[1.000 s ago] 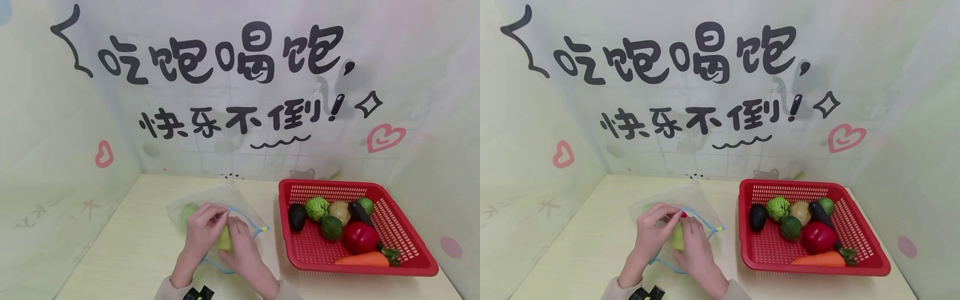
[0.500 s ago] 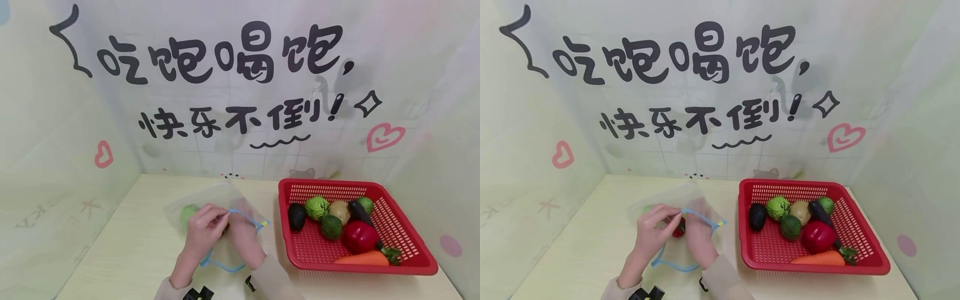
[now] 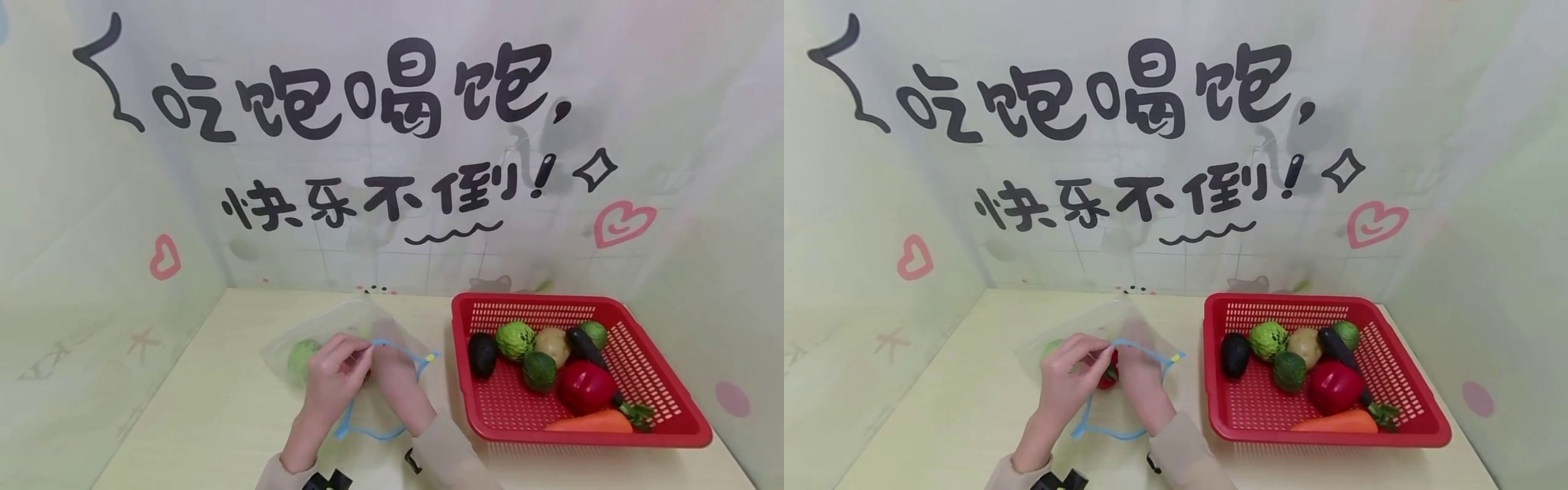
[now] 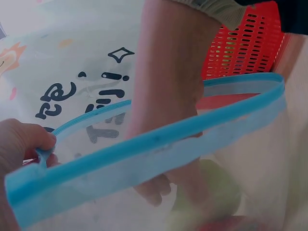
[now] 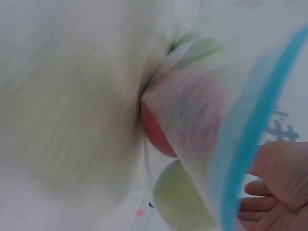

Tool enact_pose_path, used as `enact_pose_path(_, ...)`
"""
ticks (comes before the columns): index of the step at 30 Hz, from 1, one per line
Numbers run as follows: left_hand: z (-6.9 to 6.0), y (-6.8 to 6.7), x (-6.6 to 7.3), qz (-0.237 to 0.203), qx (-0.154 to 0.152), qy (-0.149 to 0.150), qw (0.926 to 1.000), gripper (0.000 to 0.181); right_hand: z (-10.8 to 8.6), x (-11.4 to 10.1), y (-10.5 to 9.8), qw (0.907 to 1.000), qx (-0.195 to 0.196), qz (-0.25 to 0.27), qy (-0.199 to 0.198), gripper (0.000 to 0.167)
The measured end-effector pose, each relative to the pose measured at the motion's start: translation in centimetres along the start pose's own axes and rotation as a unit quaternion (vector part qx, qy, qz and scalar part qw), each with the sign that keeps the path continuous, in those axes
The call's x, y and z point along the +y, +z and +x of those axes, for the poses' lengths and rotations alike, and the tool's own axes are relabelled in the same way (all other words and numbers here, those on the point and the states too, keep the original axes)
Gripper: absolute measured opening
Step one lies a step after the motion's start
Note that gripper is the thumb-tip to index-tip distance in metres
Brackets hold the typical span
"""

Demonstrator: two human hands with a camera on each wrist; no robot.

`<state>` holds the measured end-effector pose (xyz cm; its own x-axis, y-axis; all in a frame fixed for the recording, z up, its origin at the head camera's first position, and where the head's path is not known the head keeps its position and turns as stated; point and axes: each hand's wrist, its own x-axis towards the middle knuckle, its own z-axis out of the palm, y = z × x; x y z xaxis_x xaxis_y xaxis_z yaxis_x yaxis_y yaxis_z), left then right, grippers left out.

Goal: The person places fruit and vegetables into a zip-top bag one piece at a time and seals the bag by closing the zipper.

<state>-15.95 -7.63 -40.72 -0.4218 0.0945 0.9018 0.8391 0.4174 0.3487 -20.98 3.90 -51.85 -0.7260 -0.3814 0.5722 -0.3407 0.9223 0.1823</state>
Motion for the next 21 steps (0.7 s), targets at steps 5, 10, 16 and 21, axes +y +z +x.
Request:
enact_pose_path(5,0.0,0.3,0.0,0.006,0.001,-0.004,1.0,0.017,-0.7,0.9,-8.7,0.9778,0.031,0.207,-0.015,0.026)
enact_pose_path(10,0.1,0.3,-0.1,0.007,0.0,-0.006,1.0,0.018,-3.5,2.8,-11.3,0.9424,0.097,0.32,-0.013,0.033)
enact_pose_path(16,0.2,0.3,0.0,0.008,0.0,-0.009,0.9999,0.018,-5.3,8.4,-14.2,0.9419,0.153,0.288,0.08,0.039)
enact_pose_path(21,0.0,0.5,-0.1,0.012,0.001,-0.004,0.9999,0.022,-7.0,14.4,-14.7,0.9397,0.152,0.246,0.183,0.047)
